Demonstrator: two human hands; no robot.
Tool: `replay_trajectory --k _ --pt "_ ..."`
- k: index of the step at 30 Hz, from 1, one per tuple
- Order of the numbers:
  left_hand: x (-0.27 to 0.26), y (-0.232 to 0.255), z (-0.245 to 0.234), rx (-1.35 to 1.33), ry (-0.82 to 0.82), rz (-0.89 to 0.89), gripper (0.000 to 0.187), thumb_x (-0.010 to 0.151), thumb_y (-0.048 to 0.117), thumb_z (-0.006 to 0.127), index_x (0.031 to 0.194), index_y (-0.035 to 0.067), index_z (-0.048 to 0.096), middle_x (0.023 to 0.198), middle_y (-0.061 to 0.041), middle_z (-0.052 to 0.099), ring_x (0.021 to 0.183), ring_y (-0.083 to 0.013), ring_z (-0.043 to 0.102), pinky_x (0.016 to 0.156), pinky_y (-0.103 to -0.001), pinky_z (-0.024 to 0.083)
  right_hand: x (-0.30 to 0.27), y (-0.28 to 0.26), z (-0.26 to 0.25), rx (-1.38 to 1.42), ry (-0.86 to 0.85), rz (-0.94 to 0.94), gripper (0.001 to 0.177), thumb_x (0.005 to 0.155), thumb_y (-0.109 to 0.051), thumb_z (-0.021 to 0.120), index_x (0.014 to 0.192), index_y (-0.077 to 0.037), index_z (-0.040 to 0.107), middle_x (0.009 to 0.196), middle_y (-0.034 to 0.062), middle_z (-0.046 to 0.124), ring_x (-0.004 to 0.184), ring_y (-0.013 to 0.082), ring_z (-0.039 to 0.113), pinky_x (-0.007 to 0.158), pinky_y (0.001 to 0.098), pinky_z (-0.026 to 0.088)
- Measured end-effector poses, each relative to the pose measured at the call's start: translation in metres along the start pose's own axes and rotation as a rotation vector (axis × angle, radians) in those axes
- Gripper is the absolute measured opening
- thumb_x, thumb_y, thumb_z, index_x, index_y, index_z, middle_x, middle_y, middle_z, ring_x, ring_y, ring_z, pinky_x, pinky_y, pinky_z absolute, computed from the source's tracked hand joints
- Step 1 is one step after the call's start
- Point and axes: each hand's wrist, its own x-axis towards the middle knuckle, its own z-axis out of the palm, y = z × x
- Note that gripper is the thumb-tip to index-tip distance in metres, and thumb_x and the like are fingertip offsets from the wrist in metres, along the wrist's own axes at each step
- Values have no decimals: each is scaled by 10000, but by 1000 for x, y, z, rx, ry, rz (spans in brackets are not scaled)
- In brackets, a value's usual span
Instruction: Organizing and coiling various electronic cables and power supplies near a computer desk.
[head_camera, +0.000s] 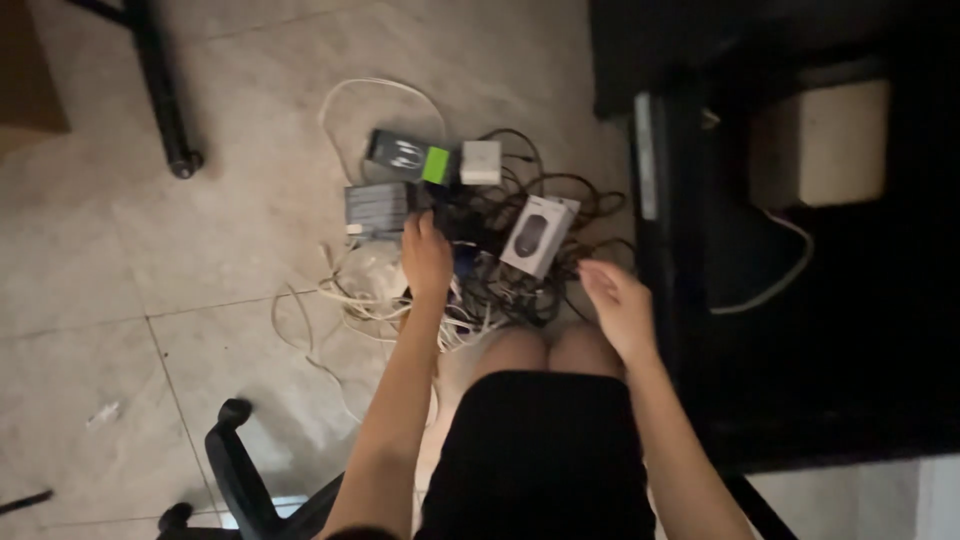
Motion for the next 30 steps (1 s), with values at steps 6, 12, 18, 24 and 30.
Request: replay_trajectory --k 6,12,18,24,30 --pt "18 -102 46 283 -181 -393 767 689 275 800 1373 90 508 1443 -201 468 1300 -395 464 1044 -487 425 -44 24 -3 -168 2 82 353 997 -281 630 1261 -60 706 1203 111 760 1115 189 714 975 327 532" --pt "1 -178 70 591 -122 -209 623 887 166 624 1486 172 454 1505 -168 453 1381 -328 432 1074 -628 345 -52 69 -7 -252 -10 136 351 966 -224 634 1261 -47 703 1219 116 751 1144 198 695 983 316 513" --pt "-27 -162 28 392 226 -298 411 965 82 608 1372 69 561 1400 -211 586 1190 -393 573 1019 -518 470 -10 103 40 -238 -63 174 349 966 -258 675 1248 -57 714 1180 102 759 1088 185 702 945 298 524" --pt "-93 -52 8 -3 -5 -53 337 909 25 607 1245 31 629 1231 -189 631 1106 -386 600 953 -496 489 30 146 149 -257 -414 345 573 944 -280 673 1461 -90 518 1351 93 652 1173 202 659 974 310 520" --pt "-103 -36 -1 -168 -93 -44 498 796 15 614 1290 81 607 1309 -167 629 1183 -368 600 995 -470 487 38 157 170 -58 -516 65 600 1004 -269 705 1482 -4 458 1404 145 607 1265 250 602 1034 357 483"
